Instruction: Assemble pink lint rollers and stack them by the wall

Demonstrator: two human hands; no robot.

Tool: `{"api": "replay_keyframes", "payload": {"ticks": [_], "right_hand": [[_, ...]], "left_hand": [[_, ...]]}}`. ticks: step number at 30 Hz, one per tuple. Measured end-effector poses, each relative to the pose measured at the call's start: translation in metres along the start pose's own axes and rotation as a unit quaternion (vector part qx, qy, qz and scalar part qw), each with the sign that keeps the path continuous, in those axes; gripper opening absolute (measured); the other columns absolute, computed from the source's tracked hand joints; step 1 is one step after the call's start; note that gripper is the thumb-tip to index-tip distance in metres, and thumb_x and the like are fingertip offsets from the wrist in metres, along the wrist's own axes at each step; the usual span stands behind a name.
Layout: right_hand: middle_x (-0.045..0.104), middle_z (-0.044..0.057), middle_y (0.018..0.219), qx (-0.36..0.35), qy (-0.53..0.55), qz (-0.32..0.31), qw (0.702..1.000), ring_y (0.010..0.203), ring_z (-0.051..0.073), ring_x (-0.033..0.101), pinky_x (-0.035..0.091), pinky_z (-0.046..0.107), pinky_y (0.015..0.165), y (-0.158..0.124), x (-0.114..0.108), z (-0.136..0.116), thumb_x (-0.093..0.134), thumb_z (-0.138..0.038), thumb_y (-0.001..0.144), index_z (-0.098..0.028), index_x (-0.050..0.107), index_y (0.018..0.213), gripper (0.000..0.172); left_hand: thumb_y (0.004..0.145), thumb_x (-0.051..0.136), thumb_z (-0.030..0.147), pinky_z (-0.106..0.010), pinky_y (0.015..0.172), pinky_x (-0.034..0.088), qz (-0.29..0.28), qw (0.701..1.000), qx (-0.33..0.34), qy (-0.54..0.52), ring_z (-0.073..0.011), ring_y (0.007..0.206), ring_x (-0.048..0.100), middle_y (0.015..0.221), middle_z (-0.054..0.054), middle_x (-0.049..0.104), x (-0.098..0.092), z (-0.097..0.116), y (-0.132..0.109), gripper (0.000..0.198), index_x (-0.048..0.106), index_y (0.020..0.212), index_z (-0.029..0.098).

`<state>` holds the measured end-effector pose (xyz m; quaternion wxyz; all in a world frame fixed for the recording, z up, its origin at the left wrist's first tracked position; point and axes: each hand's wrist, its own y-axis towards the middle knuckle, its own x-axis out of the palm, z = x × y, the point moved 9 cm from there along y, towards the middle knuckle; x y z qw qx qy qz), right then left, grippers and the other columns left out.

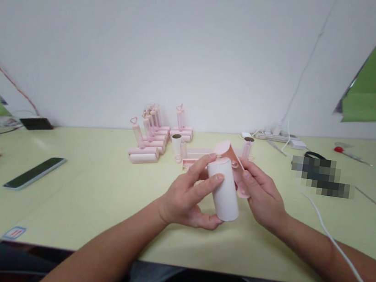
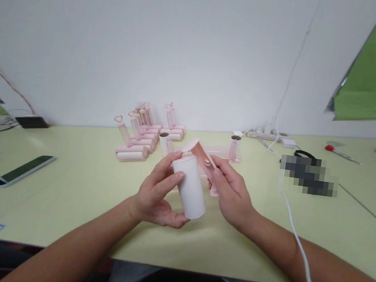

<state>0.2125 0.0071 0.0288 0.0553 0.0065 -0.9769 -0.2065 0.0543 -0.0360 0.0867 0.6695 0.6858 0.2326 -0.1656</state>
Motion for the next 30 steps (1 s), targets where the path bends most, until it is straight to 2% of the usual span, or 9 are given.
{"api": "replay_keyframes", "payload": {"ticks": [3, 8, 13, 17, 24, 30], "right_hand": [[0.064, 0.006, 0.124, -0.038, -0.007, -0.019, 0.999, 0.119, 0.028, 0.055, 0.045, 0.041, 0.099, -0.003, 0.007, -0.014, 0.058, -0.046, 0.092, -0.027, 0.062, 0.124, 0.037], [0.062, 0.007, 0.131, -0.061, -0.014, -0.026, 0.998, 0.121, 0.028, 0.055, 0.046, 0.042, 0.100, -0.005, 0.008, -0.017, 0.057, -0.043, 0.094, -0.027, 0.061, 0.125, 0.035], [0.059, 0.007, 0.135, -0.099, -0.047, -0.016, 0.994, 0.126, 0.028, 0.052, 0.038, 0.045, 0.109, -0.007, 0.003, -0.019, 0.055, -0.040, 0.095, -0.028, 0.059, 0.131, 0.037], [0.059, 0.008, 0.131, -0.142, -0.085, -0.005, 0.986, 0.123, 0.029, 0.052, 0.038, 0.046, 0.108, -0.009, 0.002, -0.028, 0.054, -0.038, 0.096, -0.029, 0.059, 0.131, 0.037], [0.058, 0.008, 0.126, -0.176, -0.136, -0.001, 0.975, 0.112, 0.027, 0.056, 0.044, 0.045, 0.101, -0.011, 0.002, -0.034, 0.050, -0.036, 0.098, -0.032, 0.056, 0.137, 0.040], [0.055, 0.009, 0.138, -0.204, -0.177, -0.033, 0.962, 0.127, 0.029, 0.048, 0.039, 0.047, 0.108, -0.011, 0.007, -0.029, 0.056, -0.033, 0.095, -0.026, 0.051, 0.143, 0.049]], "left_hand": [[0.066, 0.081, 0.043, -0.049, 0.097, 0.051, 0.002, 1.000, 0.006, 0.003, -0.0397, 0.136, 0.043, 0.157, -0.024, 0.024, 0.000, 0.002, 0.000, 0.101, 0.031, 0.152, 0.026], [0.068, 0.080, 0.042, -0.053, 0.098, 0.050, 0.000, 1.000, 0.004, 0.020, -0.0398, 0.135, 0.045, 0.160, -0.021, 0.018, -0.001, 0.001, 0.001, 0.101, 0.027, 0.153, 0.027], [0.070, 0.078, 0.042, -0.051, 0.094, 0.053, -0.001, 1.000, 0.003, 0.020, -0.0384, 0.132, 0.048, 0.161, -0.021, 0.016, -0.001, 0.000, 0.001, 0.100, 0.026, 0.154, 0.026], [0.070, 0.078, 0.040, -0.050, 0.093, 0.054, -0.001, 1.000, 0.001, 0.016, -0.0379, 0.132, 0.049, 0.161, -0.021, 0.015, -0.001, -0.001, 0.000, 0.099, 0.026, 0.154, 0.026], [0.070, 0.078, 0.037, -0.049, 0.097, 0.052, -0.001, 1.000, -0.008, 0.027, -0.0402, 0.140, 0.038, 0.160, -0.021, 0.018, -0.003, -0.006, 0.001, 0.099, 0.027, 0.154, 0.025], [0.066, 0.080, 0.040, -0.046, 0.093, 0.053, 0.018, 0.999, -0.036, 0.030, -0.0407, 0.139, 0.038, 0.158, -0.020, 0.023, -0.007, -0.014, -0.001, 0.099, 0.032, 0.151, 0.026]]}}
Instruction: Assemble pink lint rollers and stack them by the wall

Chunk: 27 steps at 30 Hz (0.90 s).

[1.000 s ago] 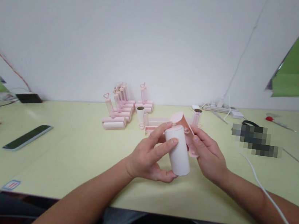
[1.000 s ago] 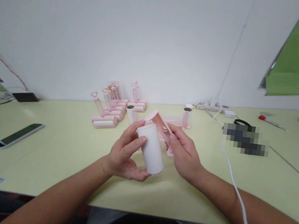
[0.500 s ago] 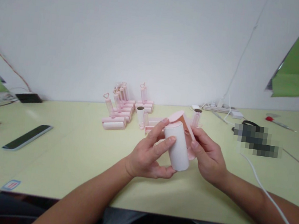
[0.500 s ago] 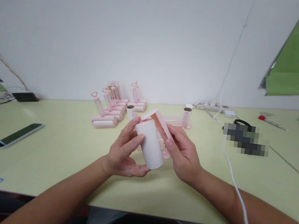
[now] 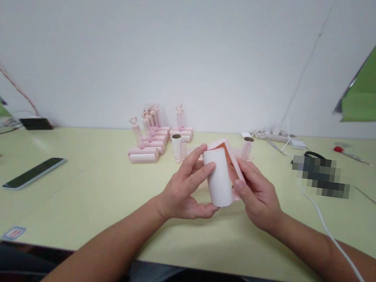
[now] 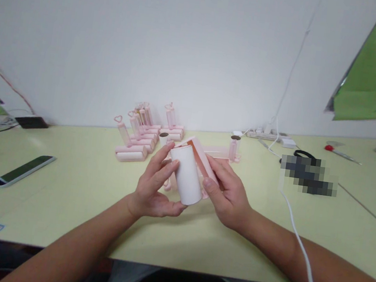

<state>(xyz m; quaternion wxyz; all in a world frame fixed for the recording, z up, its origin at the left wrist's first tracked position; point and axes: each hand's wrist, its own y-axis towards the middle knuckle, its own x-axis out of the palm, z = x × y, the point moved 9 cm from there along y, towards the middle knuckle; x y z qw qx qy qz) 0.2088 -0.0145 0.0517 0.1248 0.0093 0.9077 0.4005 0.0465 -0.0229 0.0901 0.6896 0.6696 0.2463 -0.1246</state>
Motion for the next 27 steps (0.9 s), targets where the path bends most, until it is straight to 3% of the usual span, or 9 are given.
{"api": "replay_keyframes", "payload": {"ticks": [3, 6, 9, 11, 16, 27], "right_hand": [[0.053, 0.009, 0.141, 0.083, 0.084, -0.038, 0.992, 0.112, 0.026, 0.058, 0.051, 0.042, 0.091, -0.003, 0.012, 0.017, 0.058, -0.036, 0.094, -0.026, 0.042, 0.148, 0.057], [0.061, 0.009, 0.119, 0.206, 0.214, -0.082, 0.951, 0.075, 0.016, 0.060, 0.054, 0.032, 0.063, -0.010, 0.033, 0.035, 0.057, -0.037, 0.093, -0.026, 0.033, 0.152, 0.064], [0.060, 0.002, 0.088, 0.281, 0.291, -0.095, 0.909, 0.063, 0.013, 0.057, 0.052, 0.029, 0.057, -0.015, 0.045, 0.041, 0.058, -0.036, 0.092, -0.025, 0.033, 0.152, 0.066], [0.057, -0.001, 0.079, 0.312, 0.324, -0.095, 0.888, 0.059, 0.012, 0.056, 0.051, 0.028, 0.055, -0.018, 0.050, 0.042, 0.057, -0.035, 0.092, -0.026, 0.034, 0.151, 0.063], [0.055, -0.003, 0.072, 0.343, 0.378, -0.102, 0.854, 0.051, 0.012, 0.053, 0.050, 0.027, 0.049, -0.023, 0.059, 0.035, 0.053, -0.032, 0.092, -0.025, 0.036, 0.149, 0.060], [0.052, -0.004, 0.070, 0.344, 0.423, -0.097, 0.833, 0.048, 0.011, 0.047, 0.050, 0.026, 0.046, -0.028, 0.068, 0.025, 0.050, -0.027, 0.093, -0.025, 0.037, 0.146, 0.054]], "left_hand": [[0.065, 0.079, 0.040, -0.049, 0.097, 0.050, -0.009, 1.000, -0.019, -0.005, -0.0408, 0.140, 0.036, 0.156, -0.021, 0.025, 0.000, -0.007, 0.000, 0.098, 0.033, 0.150, 0.025], [0.065, 0.077, 0.043, -0.056, 0.104, 0.042, -0.035, 0.998, -0.044, 0.008, -0.0407, 0.139, 0.036, 0.152, -0.021, 0.030, 0.002, -0.016, 0.000, 0.096, 0.033, 0.149, 0.024], [0.066, 0.075, 0.045, -0.059, 0.108, 0.036, -0.059, 0.995, -0.075, 0.015, -0.0400, 0.137, 0.037, 0.147, -0.021, 0.033, 0.006, -0.024, -0.001, 0.094, 0.034, 0.147, 0.023], [0.066, 0.075, 0.045, -0.059, 0.109, 0.034, -0.066, 0.994, -0.089, 0.009, -0.0401, 0.137, 0.036, 0.145, -0.021, 0.035, 0.008, -0.028, -0.003, 0.091, 0.035, 0.145, 0.022], [0.067, 0.071, 0.048, -0.061, 0.111, 0.029, -0.057, 0.995, -0.086, -0.010, -0.0414, 0.140, 0.032, 0.146, -0.021, 0.033, 0.009, -0.025, -0.002, 0.090, 0.034, 0.145, 0.021], [0.060, 0.077, 0.036, -0.062, 0.110, 0.030, -0.101, 0.989, -0.103, -0.023, -0.0429, 0.144, 0.022, 0.149, -0.019, 0.025, 0.018, -0.024, -0.003, 0.103, 0.025, 0.147, 0.027]]}}
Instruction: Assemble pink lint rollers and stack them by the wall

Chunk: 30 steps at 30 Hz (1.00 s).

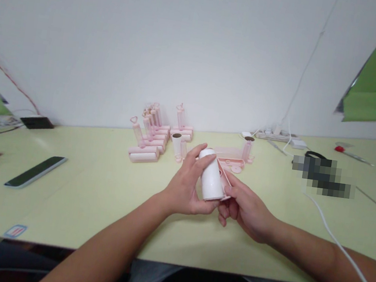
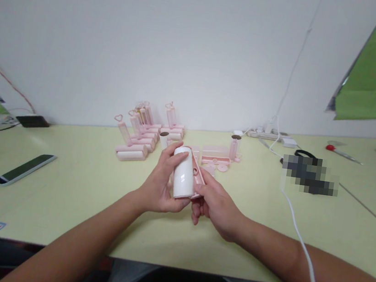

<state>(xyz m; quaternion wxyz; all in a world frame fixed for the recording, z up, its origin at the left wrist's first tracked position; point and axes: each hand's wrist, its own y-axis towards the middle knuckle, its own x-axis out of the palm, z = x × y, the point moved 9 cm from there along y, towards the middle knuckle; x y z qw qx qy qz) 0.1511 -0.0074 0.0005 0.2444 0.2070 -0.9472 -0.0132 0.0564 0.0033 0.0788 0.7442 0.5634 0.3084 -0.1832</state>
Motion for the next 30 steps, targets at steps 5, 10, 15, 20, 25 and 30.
{"api": "replay_keyframes", "payload": {"ticks": [5, 10, 15, 20, 25, 30], "right_hand": [[0.053, -0.004, 0.070, 0.006, -0.011, -0.003, 1.000, 0.047, 0.010, 0.047, 0.049, 0.025, 0.045, 0.000, 0.001, 0.004, 0.050, -0.027, 0.092, -0.024, 0.036, 0.146, 0.055], [0.055, -0.004, 0.070, 0.009, 0.005, -0.011, 1.000, 0.047, 0.010, 0.049, 0.050, 0.024, 0.046, -0.001, 0.003, 0.002, 0.052, -0.027, 0.091, -0.025, 0.035, 0.146, 0.057], [0.061, -0.001, 0.071, 0.041, 0.062, -0.045, 0.996, 0.050, 0.013, 0.057, 0.054, 0.028, 0.048, -0.004, 0.014, 0.006, 0.048, -0.033, 0.094, -0.029, 0.032, 0.146, 0.055], [0.066, 0.001, 0.075, 0.070, 0.087, -0.068, 0.991, 0.055, 0.017, 0.065, 0.055, 0.028, 0.048, -0.007, 0.018, 0.008, 0.048, -0.035, 0.094, -0.032, 0.030, 0.146, 0.055], [0.063, -0.003, 0.071, 0.073, 0.109, -0.075, 0.989, 0.041, 0.011, 0.054, 0.053, 0.025, 0.040, -0.007, 0.020, 0.006, 0.047, -0.028, 0.093, -0.034, 0.033, 0.144, 0.053], [0.060, -0.003, 0.065, 0.097, 0.115, -0.097, 0.984, 0.041, 0.010, 0.047, 0.053, 0.026, 0.041, -0.009, 0.022, 0.013, 0.045, -0.030, 0.094, -0.029, 0.036, 0.139, 0.046]], "left_hand": [[0.058, 0.080, 0.040, -0.059, 0.110, 0.033, 0.003, 1.000, 0.003, 0.007, -0.0396, 0.138, 0.031, 0.141, -0.018, 0.031, -0.002, 0.000, 0.001, 0.099, 0.031, 0.143, 0.025], [0.058, 0.082, 0.046, -0.057, 0.109, 0.034, 0.000, 1.000, 0.003, 0.023, -0.0386, 0.135, 0.034, 0.138, -0.017, 0.032, -0.006, 0.002, 0.001, 0.098, 0.035, 0.141, 0.026], [0.058, 0.082, 0.051, -0.057, 0.109, 0.034, 0.006, 0.999, 0.001, 0.034, -0.0399, 0.136, 0.033, 0.141, -0.017, 0.030, -0.009, 0.003, 0.000, 0.094, 0.040, 0.139, 0.027], [0.059, 0.082, 0.051, -0.056, 0.108, 0.034, 0.018, 0.999, 0.002, 0.046, -0.0401, 0.136, 0.033, 0.142, -0.017, 0.029, -0.010, 0.007, 0.001, 0.091, 0.042, 0.137, 0.026], [0.060, 0.079, 0.052, -0.059, 0.108, 0.032, 0.008, 0.998, -0.007, 0.055, -0.0429, 0.139, 0.029, 0.147, -0.019, 0.026, -0.006, 0.008, 0.002, 0.090, 0.039, 0.137, 0.026], [0.061, 0.074, 0.055, -0.061, 0.107, 0.031, 0.008, 0.998, 0.022, 0.058, -0.0433, 0.138, 0.032, 0.150, -0.021, 0.028, -0.007, 0.015, 0.003, 0.086, 0.040, 0.134, 0.024]]}}
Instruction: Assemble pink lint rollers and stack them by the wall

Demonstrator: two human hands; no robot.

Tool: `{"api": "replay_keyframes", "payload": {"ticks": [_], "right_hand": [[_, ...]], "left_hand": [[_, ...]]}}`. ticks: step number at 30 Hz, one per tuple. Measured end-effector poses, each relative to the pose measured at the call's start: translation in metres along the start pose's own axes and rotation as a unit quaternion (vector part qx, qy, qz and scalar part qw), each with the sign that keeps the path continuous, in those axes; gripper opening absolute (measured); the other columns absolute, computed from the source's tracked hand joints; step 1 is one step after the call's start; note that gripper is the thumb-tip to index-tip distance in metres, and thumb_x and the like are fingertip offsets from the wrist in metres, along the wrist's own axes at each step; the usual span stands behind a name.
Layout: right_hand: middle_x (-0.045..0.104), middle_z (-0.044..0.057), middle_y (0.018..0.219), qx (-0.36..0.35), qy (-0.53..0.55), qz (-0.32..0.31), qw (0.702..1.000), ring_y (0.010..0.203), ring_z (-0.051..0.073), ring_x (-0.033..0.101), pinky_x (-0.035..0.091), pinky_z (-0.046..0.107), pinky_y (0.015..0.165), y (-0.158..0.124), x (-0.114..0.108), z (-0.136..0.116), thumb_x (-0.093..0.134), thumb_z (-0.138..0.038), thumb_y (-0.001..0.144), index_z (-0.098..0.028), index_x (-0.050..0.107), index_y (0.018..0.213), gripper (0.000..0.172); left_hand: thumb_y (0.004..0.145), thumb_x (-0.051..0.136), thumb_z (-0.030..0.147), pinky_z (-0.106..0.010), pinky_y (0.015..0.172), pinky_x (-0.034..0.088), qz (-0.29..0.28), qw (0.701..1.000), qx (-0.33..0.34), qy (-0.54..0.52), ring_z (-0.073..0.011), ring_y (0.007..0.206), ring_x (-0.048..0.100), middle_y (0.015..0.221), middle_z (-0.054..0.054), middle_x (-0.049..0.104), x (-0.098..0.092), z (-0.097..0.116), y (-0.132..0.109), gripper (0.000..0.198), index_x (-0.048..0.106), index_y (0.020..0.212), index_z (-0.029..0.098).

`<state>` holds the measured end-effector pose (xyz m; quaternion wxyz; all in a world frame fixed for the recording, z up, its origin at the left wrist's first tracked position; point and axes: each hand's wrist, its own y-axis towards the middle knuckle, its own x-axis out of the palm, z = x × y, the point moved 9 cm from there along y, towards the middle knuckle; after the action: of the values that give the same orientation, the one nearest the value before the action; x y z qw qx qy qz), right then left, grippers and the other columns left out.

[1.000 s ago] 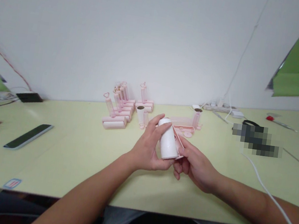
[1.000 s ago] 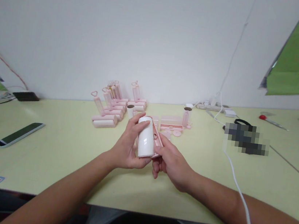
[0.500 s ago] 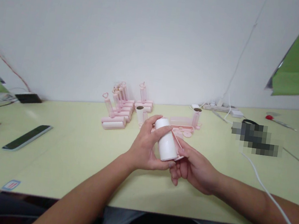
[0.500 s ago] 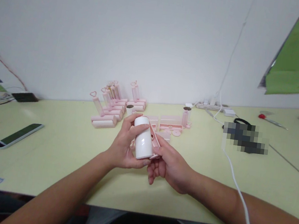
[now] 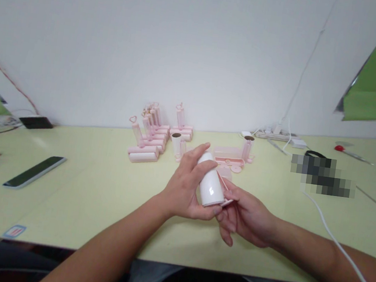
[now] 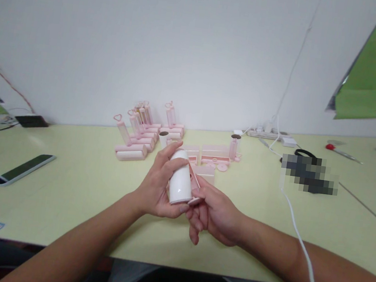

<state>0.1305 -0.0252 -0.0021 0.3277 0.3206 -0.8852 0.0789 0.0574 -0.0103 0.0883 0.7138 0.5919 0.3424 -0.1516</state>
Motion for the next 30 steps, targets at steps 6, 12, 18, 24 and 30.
{"api": "replay_keyframes", "payload": {"ticks": [6, 12, 18, 24, 30], "right_hand": [[0.055, -0.004, 0.072, 0.025, 0.023, -0.018, 0.999, 0.042, 0.008, 0.041, 0.051, 0.025, 0.041, -0.002, 0.003, 0.006, 0.044, -0.027, 0.094, -0.031, 0.039, 0.131, 0.038], [0.054, -0.005, 0.076, 0.040, 0.050, -0.032, 0.997, 0.044, 0.006, 0.039, 0.049, 0.023, 0.044, -0.005, 0.009, 0.007, 0.046, -0.030, 0.095, -0.032, 0.044, 0.116, 0.021], [0.053, -0.006, 0.077, 0.037, 0.053, -0.026, 0.998, 0.044, 0.005, 0.037, 0.048, 0.023, 0.047, -0.006, 0.009, 0.007, 0.045, -0.032, 0.097, -0.031, 0.045, 0.111, 0.014], [0.052, -0.005, 0.077, 0.011, 0.028, -0.014, 0.999, 0.045, 0.006, 0.036, 0.050, 0.027, 0.052, -0.006, 0.007, 0.004, 0.044, -0.032, 0.097, -0.031, 0.047, 0.116, 0.019], [0.052, -0.005, 0.076, -0.010, 0.011, -0.004, 1.000, 0.044, 0.005, 0.035, 0.050, 0.028, 0.053, -0.006, 0.006, 0.001, 0.046, -0.028, 0.094, -0.032, 0.044, 0.128, 0.034]], "left_hand": [[0.066, 0.072, 0.050, -0.062, 0.109, 0.030, 0.023, 0.997, 0.068, -0.010, -0.0370, 0.128, 0.046, 0.138, -0.017, 0.048, -0.007, 0.016, 0.002, 0.061, 0.054, 0.119, 0.024], [0.067, 0.074, 0.052, -0.059, 0.107, 0.035, 0.013, 0.997, 0.065, -0.038, -0.0317, 0.115, 0.054, 0.122, -0.014, 0.057, -0.009, 0.013, 0.004, 0.059, 0.060, 0.116, 0.022], [0.067, 0.076, 0.056, -0.056, 0.105, 0.035, 0.009, 0.997, 0.061, -0.048, -0.0307, 0.112, 0.054, 0.120, -0.013, 0.057, -0.010, 0.010, 0.006, 0.060, 0.063, 0.117, 0.024], [0.067, 0.075, 0.060, -0.054, 0.102, 0.039, -0.004, 0.998, 0.062, -0.025, -0.0306, 0.112, 0.053, 0.117, -0.013, 0.059, -0.010, 0.011, 0.008, 0.058, 0.065, 0.111, 0.024], [0.066, 0.075, 0.063, -0.051, 0.102, 0.039, -0.030, 0.998, 0.050, 0.007, -0.0310, 0.113, 0.051, 0.118, -0.013, 0.060, -0.006, 0.007, 0.006, 0.060, 0.067, 0.109, 0.023]]}}
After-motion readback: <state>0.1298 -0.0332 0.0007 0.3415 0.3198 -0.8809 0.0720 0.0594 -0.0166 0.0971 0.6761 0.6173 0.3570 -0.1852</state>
